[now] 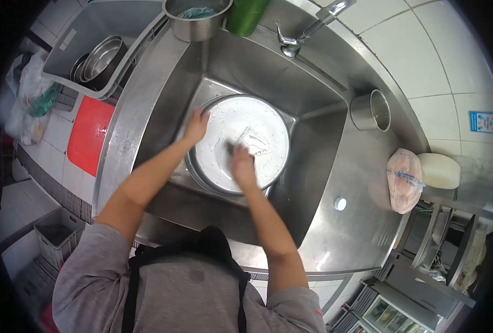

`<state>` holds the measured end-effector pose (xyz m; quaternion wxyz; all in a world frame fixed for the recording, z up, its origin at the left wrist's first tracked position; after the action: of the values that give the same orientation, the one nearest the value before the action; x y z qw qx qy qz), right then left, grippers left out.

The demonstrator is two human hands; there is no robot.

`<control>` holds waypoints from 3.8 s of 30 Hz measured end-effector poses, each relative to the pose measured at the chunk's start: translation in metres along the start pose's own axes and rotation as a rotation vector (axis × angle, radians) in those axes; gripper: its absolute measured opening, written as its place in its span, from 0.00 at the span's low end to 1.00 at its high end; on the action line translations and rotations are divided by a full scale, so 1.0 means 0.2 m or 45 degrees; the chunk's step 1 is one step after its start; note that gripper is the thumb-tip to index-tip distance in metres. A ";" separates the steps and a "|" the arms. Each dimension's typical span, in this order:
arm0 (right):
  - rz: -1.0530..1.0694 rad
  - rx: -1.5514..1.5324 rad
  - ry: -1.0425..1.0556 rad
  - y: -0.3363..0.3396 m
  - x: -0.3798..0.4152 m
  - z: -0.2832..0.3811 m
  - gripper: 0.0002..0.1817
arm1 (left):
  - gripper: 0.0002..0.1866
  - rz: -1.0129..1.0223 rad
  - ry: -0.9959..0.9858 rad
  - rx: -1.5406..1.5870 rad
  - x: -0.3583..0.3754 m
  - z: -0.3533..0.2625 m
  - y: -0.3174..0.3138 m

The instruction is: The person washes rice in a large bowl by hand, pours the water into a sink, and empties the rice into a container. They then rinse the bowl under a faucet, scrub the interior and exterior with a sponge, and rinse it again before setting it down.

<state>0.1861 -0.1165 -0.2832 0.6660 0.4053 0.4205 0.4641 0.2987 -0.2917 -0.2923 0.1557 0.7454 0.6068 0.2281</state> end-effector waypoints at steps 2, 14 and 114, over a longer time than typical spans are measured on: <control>0.415 -0.002 -0.169 -0.01 0.13 0.20 0.25 | 0.30 -0.040 0.242 -0.130 0.15 0.32 -0.10; 0.200 0.124 0.137 -0.12 -0.03 -0.03 0.33 | 0.24 -0.369 0.065 0.033 0.32 0.29 -0.04; -0.577 0.171 -0.006 -0.32 -0.95 -0.04 0.24 | 0.23 -0.419 0.044 0.178 0.33 0.40 -0.07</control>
<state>0.1557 -0.3132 -0.3107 0.7257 0.3450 0.5292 0.2725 0.3398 -0.2216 -0.3570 0.1281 0.6409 0.7376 0.1695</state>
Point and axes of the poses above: each hand's wrist, its own x-axis away from the middle knuckle, its own y-axis out of the back of the hand, z = x × y, the point moved 3 cm from there along -x, towards the middle knuckle, and after that the axes turned 12 degrees about -z, right-handed, at the moved point
